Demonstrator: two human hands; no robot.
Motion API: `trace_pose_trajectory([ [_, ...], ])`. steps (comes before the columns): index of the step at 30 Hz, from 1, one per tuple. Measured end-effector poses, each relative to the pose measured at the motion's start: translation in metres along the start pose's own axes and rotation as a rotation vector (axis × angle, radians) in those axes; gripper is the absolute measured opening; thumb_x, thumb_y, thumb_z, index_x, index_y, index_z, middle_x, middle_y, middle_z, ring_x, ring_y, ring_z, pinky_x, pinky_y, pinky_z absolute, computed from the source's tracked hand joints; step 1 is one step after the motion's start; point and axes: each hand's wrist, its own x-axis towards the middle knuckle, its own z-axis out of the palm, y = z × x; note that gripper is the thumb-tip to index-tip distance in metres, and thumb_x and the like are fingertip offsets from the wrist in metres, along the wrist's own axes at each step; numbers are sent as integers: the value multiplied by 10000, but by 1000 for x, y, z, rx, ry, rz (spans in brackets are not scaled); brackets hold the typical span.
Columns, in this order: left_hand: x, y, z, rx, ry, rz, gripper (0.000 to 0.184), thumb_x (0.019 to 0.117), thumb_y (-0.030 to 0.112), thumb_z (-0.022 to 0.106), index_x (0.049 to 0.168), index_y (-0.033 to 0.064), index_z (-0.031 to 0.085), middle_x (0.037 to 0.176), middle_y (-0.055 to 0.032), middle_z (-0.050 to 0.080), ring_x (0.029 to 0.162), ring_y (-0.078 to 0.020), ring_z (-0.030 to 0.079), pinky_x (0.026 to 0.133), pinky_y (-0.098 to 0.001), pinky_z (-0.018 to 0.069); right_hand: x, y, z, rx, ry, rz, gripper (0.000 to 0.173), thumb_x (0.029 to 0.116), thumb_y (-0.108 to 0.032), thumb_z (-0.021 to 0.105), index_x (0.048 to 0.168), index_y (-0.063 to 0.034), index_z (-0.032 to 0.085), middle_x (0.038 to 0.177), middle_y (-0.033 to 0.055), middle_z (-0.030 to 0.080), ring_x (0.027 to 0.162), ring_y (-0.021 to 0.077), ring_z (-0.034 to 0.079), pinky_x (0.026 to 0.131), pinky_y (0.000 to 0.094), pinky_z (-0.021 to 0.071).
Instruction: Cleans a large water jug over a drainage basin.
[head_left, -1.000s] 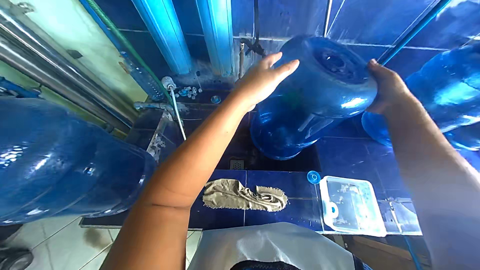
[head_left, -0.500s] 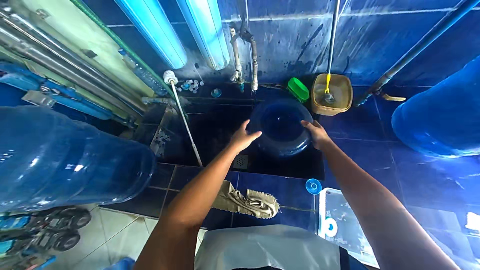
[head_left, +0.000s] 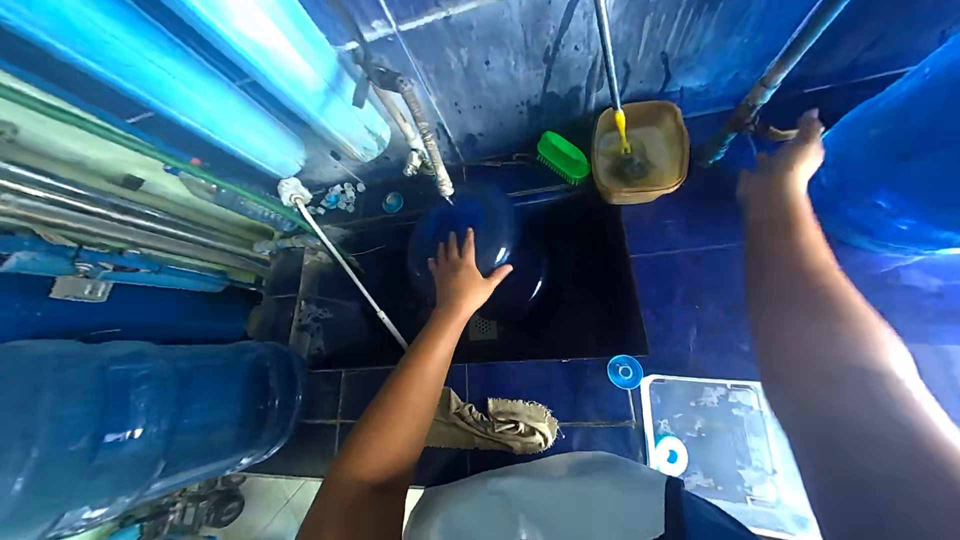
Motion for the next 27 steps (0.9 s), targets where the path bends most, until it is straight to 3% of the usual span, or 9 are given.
trace_pose_trajectory([
  [1,1,1,-1,2,-10,-33,1075,844,725,667,1630,106,273,1657,-260,251,1533,-458,239,1180,-737,174,21,-5,-10,76,4,96,675,1081,-555,330,1616,-158,219,1598,97,383,1393,246,479,1067,473,483],
  [3,2,-1,-3,-36,-18,-29,1042,882,599,701,1643,91,202,1684,-242,183,1551,-448,188,1151,-767,188,53,-15,-16,270,8,146,602,1096,-547,269,1528,-128,276,1348,98,540,1115,207,640,890,376,580],
  [5,5,-2,-4,-74,-44,-50,1002,919,497,703,1654,104,147,1704,-209,139,1559,-438,169,1130,-771,230,56,-27,-1,262,30,1,409,1134,-421,237,1227,-78,441,938,63,594,783,166,649,714,329,581],
  [6,9,-2,-5,-90,-57,-83,996,929,495,699,1656,110,138,1707,-201,135,1562,-432,164,1134,-769,223,50,-31,8,104,0,-123,416,1145,-347,222,1211,-40,496,907,44,615,753,135,653,707,299,580],
  [8,16,1,-8,-123,-74,-167,1004,933,502,698,1657,106,126,1705,-208,135,1562,-429,162,1145,-758,214,35,-33,23,-326,-85,-339,462,1131,-276,263,1286,46,557,1031,89,647,871,135,653,817,311,563],
  [11,24,4,-10,-137,-85,-264,1014,944,528,671,1652,72,106,1689,-249,148,1552,-446,180,1153,-721,258,27,-23,30,-730,-55,-454,425,1097,-349,357,1249,-45,613,1055,99,670,939,173,658,884,393,533],
  [16,29,-3,-8,-147,-84,-332,1022,944,550,660,1650,65,105,1684,-251,157,1543,-451,196,1135,-744,256,26,-25,26,-823,-65,-480,417,1099,-352,349,1238,-61,613,1042,90,684,950,171,674,894,389,533],
  [27,14,11,-9,-115,-94,-288,1043,947,553,656,1653,66,63,1693,-262,100,1555,-455,153,1155,-711,261,26,-22,27,-827,-28,-514,416,1103,-349,332,1220,-72,619,1018,78,681,937,163,669,882,383,529],
])
